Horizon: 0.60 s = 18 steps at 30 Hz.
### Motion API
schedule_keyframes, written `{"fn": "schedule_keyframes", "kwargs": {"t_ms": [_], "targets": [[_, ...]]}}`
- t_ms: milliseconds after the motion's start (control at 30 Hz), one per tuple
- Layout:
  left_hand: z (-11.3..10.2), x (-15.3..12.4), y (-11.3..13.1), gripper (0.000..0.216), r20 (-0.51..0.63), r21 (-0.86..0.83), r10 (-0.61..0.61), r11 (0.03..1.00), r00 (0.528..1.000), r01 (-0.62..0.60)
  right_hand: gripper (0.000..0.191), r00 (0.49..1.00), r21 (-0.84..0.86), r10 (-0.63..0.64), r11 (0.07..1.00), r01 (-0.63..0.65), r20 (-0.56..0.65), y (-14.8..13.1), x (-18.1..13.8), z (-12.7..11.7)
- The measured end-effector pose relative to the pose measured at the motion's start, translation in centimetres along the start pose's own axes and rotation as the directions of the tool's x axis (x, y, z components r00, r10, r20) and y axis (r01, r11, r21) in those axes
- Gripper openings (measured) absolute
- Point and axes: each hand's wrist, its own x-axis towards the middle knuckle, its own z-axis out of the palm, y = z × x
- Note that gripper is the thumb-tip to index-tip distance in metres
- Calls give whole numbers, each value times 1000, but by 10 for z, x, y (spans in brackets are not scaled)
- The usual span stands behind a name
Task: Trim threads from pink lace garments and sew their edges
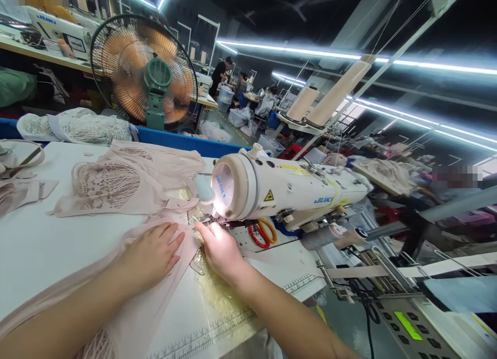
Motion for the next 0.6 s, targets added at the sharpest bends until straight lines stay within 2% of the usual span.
{"fn": "schedule_keyframes", "kwargs": {"t_ms": [200,433,500,600], "targets": [[-5,-9,5,41,29,51,6,999,1000,-7,16,999,-63,-45,997,46,7,-7,5,-4],[-19,-16,7,52,77,79,13,997,997,-19,12,991,-100,-111,988,118,67,-24,34,0],[-22,-18,10,56,75,90,12,996,997,-19,18,990,-101,-111,988,119,86,-26,41,0],[-21,-23,14,46,59,115,-6,993,998,-1,26,992,-104,-91,990,100,84,-27,50,-2]]}}
